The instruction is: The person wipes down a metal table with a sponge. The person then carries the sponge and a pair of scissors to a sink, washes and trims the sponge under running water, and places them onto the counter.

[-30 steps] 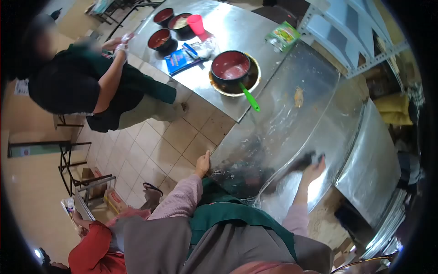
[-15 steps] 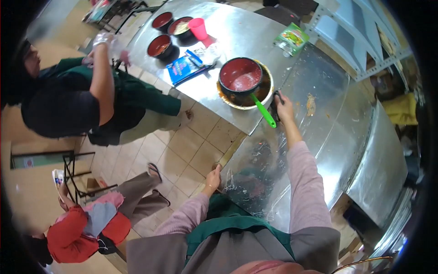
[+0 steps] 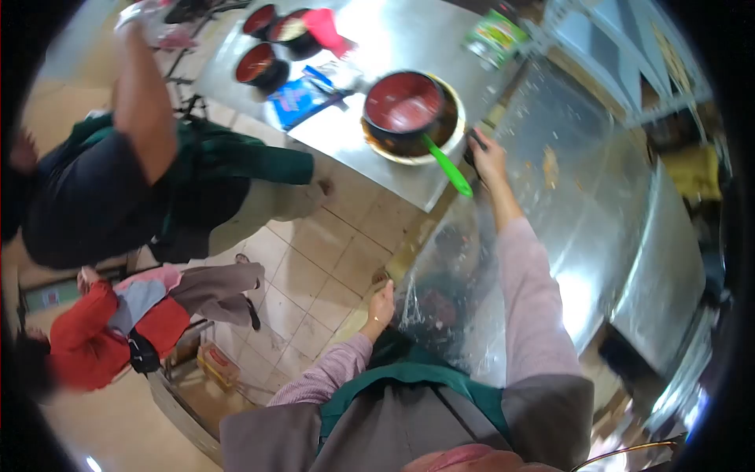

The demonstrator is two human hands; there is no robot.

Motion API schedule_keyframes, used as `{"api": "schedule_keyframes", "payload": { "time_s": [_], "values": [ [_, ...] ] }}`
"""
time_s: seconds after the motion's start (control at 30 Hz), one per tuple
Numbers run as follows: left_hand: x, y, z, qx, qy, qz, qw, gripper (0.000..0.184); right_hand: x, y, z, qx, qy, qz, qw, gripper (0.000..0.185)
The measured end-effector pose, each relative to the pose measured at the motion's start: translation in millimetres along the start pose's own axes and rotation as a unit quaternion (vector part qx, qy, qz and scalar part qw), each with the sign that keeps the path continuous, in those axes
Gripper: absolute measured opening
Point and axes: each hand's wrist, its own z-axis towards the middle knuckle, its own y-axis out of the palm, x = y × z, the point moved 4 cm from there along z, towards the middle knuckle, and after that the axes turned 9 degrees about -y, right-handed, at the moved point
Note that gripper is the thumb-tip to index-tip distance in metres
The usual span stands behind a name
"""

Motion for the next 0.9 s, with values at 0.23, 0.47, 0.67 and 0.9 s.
{"api": "schedule_keyframes", "payload": {
  "time_s": [0.23, 0.47, 0.67, 0.9],
  "values": [
    [-10, 10, 3, -0.019, 0.048, -0.024, 0.998, 0.056, -25, -40, -54, 0.077, -0.104, -0.089, 0.988, 0.033],
    [6, 11, -10, -0.036, 0.014, -0.024, 0.999, 0.058, -18, -210, -213, 0.297, -0.092, -0.252, 0.916, 0.036],
    [5, 12, -11, -0.015, 0.030, -0.007, 0.999, 0.057, 54, -332, -358, 0.444, 0.074, -0.477, 0.755, 0.037],
    [-17, 12, 6, 0.003, -0.021, -0.037, 0.999, 0.058, 107, -326, -386, 0.377, 0.208, -0.543, 0.721, 0.042]
  ]
}}
